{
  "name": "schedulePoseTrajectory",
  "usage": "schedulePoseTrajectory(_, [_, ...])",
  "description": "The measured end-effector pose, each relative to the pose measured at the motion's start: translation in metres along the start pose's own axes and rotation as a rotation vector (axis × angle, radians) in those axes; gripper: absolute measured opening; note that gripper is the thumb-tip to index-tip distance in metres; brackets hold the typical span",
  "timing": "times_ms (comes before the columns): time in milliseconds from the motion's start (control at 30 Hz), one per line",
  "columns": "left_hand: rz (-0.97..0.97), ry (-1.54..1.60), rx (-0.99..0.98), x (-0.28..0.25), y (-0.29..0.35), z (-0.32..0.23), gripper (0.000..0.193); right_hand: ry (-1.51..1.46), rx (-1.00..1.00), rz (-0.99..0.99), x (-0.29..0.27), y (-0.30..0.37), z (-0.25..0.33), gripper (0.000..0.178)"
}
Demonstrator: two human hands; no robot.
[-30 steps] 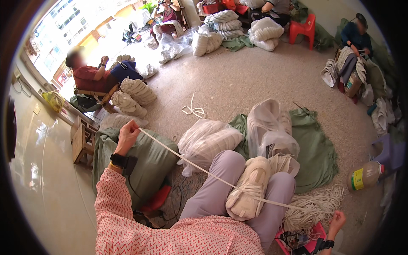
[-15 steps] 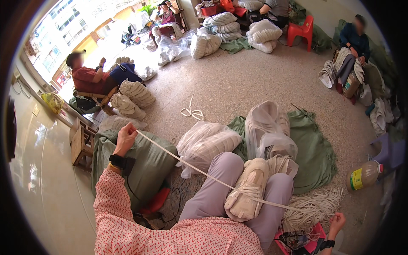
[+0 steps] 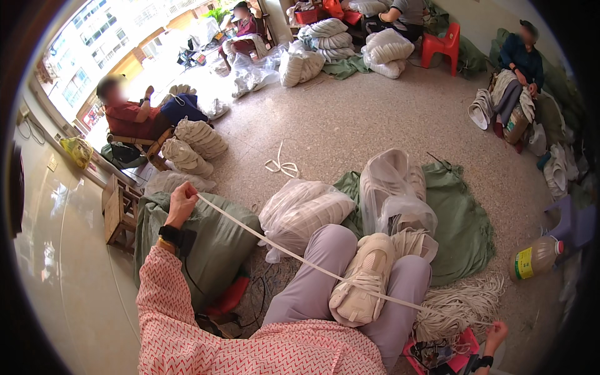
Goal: Lacing a white athletic shoe in a workshop setting.
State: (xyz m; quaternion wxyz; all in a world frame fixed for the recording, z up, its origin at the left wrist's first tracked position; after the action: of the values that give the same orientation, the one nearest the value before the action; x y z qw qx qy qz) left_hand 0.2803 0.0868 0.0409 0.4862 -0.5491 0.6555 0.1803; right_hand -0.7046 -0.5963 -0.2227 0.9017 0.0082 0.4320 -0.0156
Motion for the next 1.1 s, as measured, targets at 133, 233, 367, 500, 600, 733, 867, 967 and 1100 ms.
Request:
schedulePoseTrajectory(133, [-0.005,0.031,0.055,0.008,-0.002,-0.002,0.009,0.022,-0.058,0.041,-0.01,-0.001,0.002,0.013])
schedulePoseTrajectory(233, [0.056,0.024,0.004,0.01,0.004,-0.015,0.009,0.049,-0.029,0.085,0.01,0.004,0.015,0.009])
schedulePoseTrajectory(367, [0.155,0.088,0.089,0.046,0.002,-0.057,0.01,0.034,-0.107,0.218,0.045,0.023,0.039,0.012])
schedulePoseTrajectory(500, [0.253,0.163,0.253,0.062,-0.006,-0.114,0.006,-0.109,-0.246,0.438,0.09,0.049,0.161,0.028])
schedulePoseTrajectory(600, [0.062,0.169,0.297,0.015,-0.028,-0.15,0.005,-0.303,-0.231,0.44,0.068,0.046,0.259,0.03])
schedulePoseTrajectory(733, [-0.148,0.377,0.259,-0.022,-0.024,-0.129,0.008,-0.771,-0.134,-0.117,-0.027,0.075,0.317,0.026])
schedulePoseTrajectory(867, [0.856,0.262,0.056,0.12,0.102,-0.125,0.009,-0.656,0.093,0.432,0.049,0.135,0.279,0.02])
schedulePoseTrajectory(967, [1.418,0.639,-0.221,0.161,0.228,-0.199,0.004,-0.618,0.194,0.847,0.099,0.219,0.323,0.019])
schedulePoseTrajectory(1100, [1.473,0.799,-0.162,0.165,0.256,-0.27,0.01,-0.777,0.095,1.034,0.11,0.281,0.388,0.02])
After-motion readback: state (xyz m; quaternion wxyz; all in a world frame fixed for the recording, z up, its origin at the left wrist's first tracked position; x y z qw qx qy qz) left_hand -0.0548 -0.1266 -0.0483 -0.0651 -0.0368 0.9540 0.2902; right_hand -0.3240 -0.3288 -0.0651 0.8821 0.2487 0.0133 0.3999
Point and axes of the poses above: each hand's wrist, its own y-axis away from the middle knuckle, its own x-axis out of the palm, z = x × y, the point moved 10 cm from there along -y, towards the middle knuckle, and after that the axes turned 1 degree about y, right-handed, at the moved point
